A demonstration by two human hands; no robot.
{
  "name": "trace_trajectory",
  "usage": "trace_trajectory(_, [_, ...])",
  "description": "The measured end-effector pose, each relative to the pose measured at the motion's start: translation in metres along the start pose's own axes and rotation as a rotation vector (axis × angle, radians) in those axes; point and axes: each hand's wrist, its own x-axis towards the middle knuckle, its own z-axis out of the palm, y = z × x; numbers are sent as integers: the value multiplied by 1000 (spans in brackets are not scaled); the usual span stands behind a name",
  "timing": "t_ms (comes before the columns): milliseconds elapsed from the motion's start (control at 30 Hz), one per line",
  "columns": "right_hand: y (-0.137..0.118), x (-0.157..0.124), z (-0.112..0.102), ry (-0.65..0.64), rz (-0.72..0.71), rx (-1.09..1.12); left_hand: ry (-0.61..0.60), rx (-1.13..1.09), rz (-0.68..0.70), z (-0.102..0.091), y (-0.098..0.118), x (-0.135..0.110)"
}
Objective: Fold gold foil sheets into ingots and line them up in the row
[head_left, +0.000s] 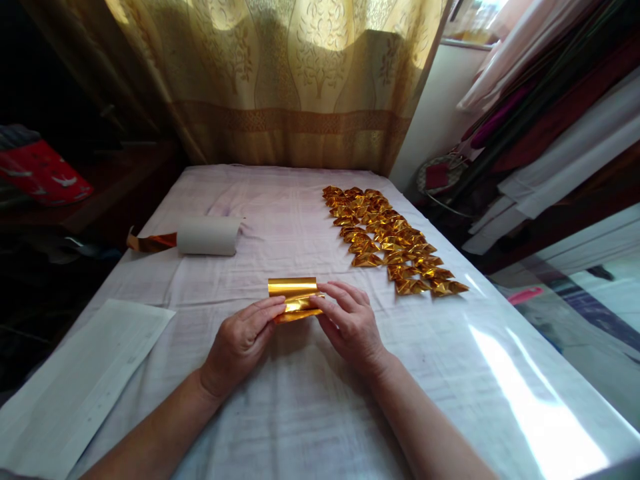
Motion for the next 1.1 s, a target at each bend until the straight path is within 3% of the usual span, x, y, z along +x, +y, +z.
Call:
trace_trajectory(267, [0,-4,8,-317,-50,50,-121,44,-34,2,-4,-13])
trace_trajectory(433, [-3,-5,6,-418,-26,51,-177,161,-75,-2,-2,-22])
trace_trajectory(767, [15,-9,12,-370,173,205,-157,235,-210,4,2,-18])
trace_trajectory(1100, [2,-8,21,-309,320,44,-144,243,-281,12,-3,-20])
